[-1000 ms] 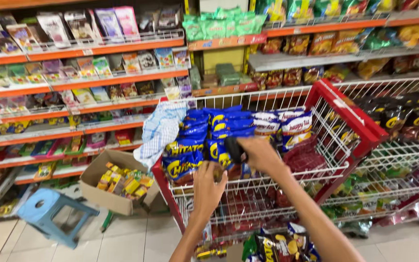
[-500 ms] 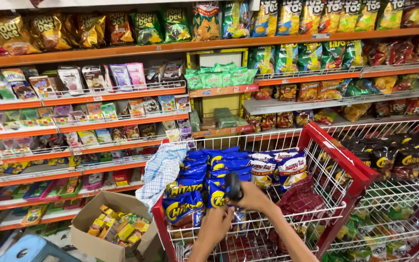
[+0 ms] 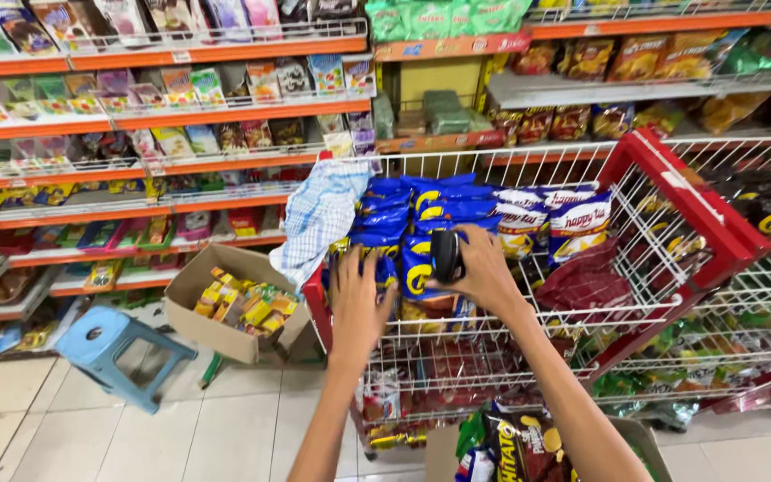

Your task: The person scans barcodes on snack bags with a handheld scanner and places the bags onto retail shelves in a supermarket aisle.

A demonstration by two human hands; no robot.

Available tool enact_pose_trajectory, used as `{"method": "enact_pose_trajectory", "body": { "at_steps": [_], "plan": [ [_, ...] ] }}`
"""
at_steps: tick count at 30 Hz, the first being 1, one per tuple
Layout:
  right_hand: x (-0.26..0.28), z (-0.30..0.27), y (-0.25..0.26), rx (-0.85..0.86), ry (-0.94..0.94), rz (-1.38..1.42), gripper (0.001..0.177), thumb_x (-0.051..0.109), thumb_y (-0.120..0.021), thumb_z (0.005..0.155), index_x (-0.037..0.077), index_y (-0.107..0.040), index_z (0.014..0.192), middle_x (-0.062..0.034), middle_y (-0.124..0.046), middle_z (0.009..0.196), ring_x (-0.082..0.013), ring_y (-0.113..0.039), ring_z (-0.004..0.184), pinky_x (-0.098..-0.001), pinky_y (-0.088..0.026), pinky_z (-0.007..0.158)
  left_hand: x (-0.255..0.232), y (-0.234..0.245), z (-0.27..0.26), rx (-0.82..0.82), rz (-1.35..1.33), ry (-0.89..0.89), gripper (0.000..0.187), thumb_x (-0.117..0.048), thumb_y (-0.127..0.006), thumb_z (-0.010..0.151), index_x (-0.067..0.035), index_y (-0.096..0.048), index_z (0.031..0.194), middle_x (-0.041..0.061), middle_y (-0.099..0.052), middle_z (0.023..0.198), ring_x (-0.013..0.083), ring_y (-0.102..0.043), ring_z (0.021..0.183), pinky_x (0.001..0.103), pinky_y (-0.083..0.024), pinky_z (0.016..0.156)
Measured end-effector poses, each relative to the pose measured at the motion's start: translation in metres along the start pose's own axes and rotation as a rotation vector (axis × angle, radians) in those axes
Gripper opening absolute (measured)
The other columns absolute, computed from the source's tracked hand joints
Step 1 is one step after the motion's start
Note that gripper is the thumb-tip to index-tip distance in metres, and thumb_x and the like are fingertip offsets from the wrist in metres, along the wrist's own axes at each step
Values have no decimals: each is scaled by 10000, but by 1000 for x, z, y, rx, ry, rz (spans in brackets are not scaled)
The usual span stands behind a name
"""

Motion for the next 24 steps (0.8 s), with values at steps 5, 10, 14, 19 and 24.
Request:
{"method": "enact_pose_trajectory", "body": {
  "at_steps": [5, 10, 14, 19, 24],
  "plan": [
    [-9, -7, -26, -69, 2, -50, 916, 582, -854, 663, -8, -588, 1311, -178, -585, 1343, -350, -521, 1266, -494, -321, 1085, 35, -46, 13, 315, 110, 24, 647, -460, -722, 881, 7, -584, 1307, 200, -600, 1271, 371, -562, 1216, 519, -360, 1074],
    [-26, -9, -24, 64, -203, 62, 895, 603, -850, 673, 30, -593, 1311, -150, -621, 1273, -323, -534, 1268, -493, -308, 1126, 40, -65, 21, 573, -42, 32, 615, -491, -727, 850, -43, -652, 1264, 164, -655, 1232, 369, -581, 1156, 497, -369, 1093],
    [-20, -14, -8, -77, -167, 105, 850, 556, -886, 660, 29, -608, 1266, -144, -638, 1238, -343, -551, 1266, -483, -337, 1152, 34, -55, 15, 456, -155, 90, 559, -497, -746, 860, -36, -690, 1171, 146, -678, 1210, 329, -616, 1119, 460, -428, 1017],
    [5, -29, -3, -266, 76, 6, 789, 347, -873, 738, -104, -520, 1281, -239, -592, 1257, -407, -531, 1228, -539, -339, 1095, 11, -38, 6, 235, 78, -136, 341, -320, -736, 855, -65, -718, 1080, 147, -677, 1094, 311, -611, 1076, 508, -395, 996],
    [-6, -38, -14, -233, 23, -60, 559, 108, -815, 678, -44, -570, 1157, -188, -640, 1177, -380, -590, 1156, -528, -395, 1082, 2, -34, 7, 122, -25, -291, 280, -111, -683, 917, -40, -669, 1187, 106, -670, 1159, 265, -614, 1138, 436, -440, 1015]
  ]
}}
Point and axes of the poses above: each hand's wrist, its own z-axis towards the middle knuckle, its own y-axis out of the back of the hand, x = y × z, the point moved 5 cm from there along z, towards the middle knuckle
